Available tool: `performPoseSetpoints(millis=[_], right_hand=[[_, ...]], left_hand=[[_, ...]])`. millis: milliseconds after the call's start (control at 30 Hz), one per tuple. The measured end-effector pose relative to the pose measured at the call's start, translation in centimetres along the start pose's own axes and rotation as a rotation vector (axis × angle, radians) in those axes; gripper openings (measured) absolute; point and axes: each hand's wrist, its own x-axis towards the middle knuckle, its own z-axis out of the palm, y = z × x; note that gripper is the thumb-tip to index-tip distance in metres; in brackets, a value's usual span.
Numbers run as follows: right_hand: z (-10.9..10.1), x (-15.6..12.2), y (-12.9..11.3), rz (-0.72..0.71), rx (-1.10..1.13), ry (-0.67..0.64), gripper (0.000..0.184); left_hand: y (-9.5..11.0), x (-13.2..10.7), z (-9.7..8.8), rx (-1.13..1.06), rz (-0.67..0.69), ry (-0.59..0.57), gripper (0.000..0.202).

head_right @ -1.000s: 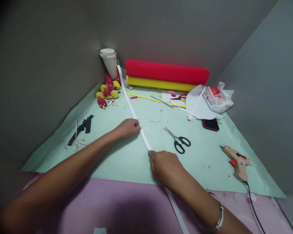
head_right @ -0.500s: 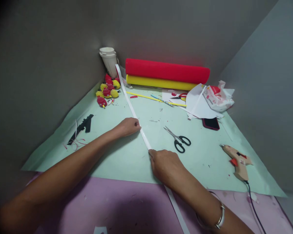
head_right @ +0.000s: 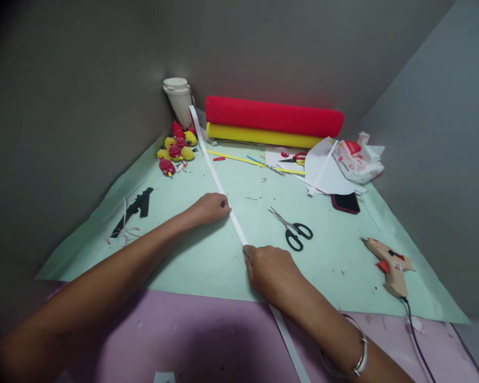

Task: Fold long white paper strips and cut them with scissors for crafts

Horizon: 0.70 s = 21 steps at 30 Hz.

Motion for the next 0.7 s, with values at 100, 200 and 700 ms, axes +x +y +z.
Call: performPoseSetpoints(millis=[100, 200, 700], right_hand=[[0.02, -0.03, 0.01, -0.005, 0.002, 0.005, 0.035], [0.13, -0.03, 0.07, -0.011, -0.011, 0.02, 0.034], [-0.29, 0.03, -0.27, 0.02, -0.035, -0.046, 0.036]], left_hand=[[0.11, -0.08, -0.07, 0.014, -0.003, -0.006, 0.017], [0.17, -0.1, -0.09, 0.027, -0.008, -0.008, 0.018], [-0.64, 0.07, 0.12, 0.012, -0.021, 0.065, 0.014]])
